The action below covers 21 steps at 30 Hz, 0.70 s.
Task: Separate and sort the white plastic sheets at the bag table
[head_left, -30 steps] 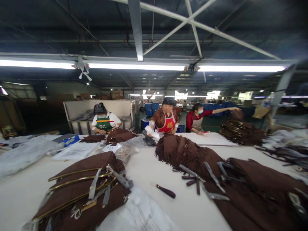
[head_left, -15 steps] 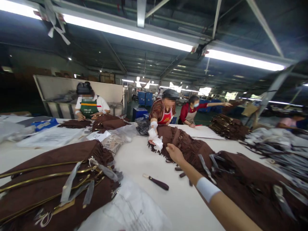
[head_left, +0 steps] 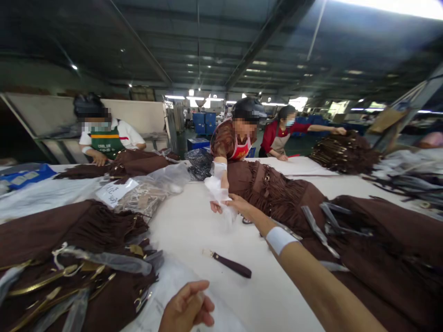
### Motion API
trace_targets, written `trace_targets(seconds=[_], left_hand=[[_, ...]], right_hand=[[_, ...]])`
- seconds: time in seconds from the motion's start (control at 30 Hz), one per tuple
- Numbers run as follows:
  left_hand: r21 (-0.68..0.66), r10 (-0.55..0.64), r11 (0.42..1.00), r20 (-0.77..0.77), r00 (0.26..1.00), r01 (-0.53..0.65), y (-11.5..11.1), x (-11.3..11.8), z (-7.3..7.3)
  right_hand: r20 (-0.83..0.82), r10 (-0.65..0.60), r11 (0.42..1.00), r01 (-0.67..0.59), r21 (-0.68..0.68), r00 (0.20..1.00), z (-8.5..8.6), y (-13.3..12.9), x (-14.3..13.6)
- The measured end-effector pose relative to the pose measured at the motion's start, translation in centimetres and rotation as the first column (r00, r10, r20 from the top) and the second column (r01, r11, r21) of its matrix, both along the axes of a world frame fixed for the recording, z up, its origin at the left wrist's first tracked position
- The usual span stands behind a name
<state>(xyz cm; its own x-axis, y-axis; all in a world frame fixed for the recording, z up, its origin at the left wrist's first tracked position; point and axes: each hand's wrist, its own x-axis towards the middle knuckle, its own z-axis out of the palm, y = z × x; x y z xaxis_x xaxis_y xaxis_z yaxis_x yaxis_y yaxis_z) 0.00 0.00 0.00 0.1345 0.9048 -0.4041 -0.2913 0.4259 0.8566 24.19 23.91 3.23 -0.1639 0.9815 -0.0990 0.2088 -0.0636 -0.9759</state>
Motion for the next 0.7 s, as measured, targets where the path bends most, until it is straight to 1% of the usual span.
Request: trace_targets(seconds=[0.07, 0.13, 0.23, 0.33, 0.43, 0.53, 0.63, 0.7], left_hand=[[-0.011, 0.001, 1.000, -0.003, 1.000, -0.001, 1.3, 0.7, -0.2], [-0.029, -0.001, 1.000, -0.016, 1.000, 0.000, 2.5, 0.9, -0.5], [-0.031, -0.025, 0.999, -0.034, 0.999, 0.024, 3.3, 0.5, -0.9], [-0.036, -0.047, 0.998, -0.064, 0.997, 0.045, 3.1, -0.1, -0.6], [-0.054, -0.047, 0.998, -0.056, 0.997, 0.044, 2.0, 0.0, 0.7], [-0.066, -0.052, 0.996, 0.064, 0.997, 0.056, 0.5, 1.0, 3.1], [-0.052, -0.062, 0.996, 0.233, 0.971, 0.076, -1.0, 2.1, 5.4], [-0.035, -0.087, 0.994, 0.333, 0.939, 0.105, -2.0, 2.4, 6.6]], right_hand=[[-0.062, 0.043, 0.995, -0.048, -0.085, 0.997, -0.7, -0.9, 0.0], [-0.128, 0.061, 0.986, -0.080, -0.144, 0.990, -0.9, -1.8, 0.2], [-0.217, 0.032, 0.978, -0.075, -0.194, 0.976, -0.3, -3.5, 0.9], [-0.280, -0.046, 0.976, -0.017, -0.218, 0.959, 0.8, -6.2, 1.3], [-0.342, -0.100, 0.971, 0.018, -0.237, 0.934, 1.8, -10.1, 0.7], [-0.431, -0.135, 0.954, -0.001, -0.300, 0.892, 2.8, -14.2, -0.9], [-0.519, -0.128, 0.925, -0.088, -0.371, 0.845, 3.8, -17.8, -2.8], [-0.583, -0.110, 0.900, -0.168, -0.403, 0.805, 4.6, -20.0, -4.1]])
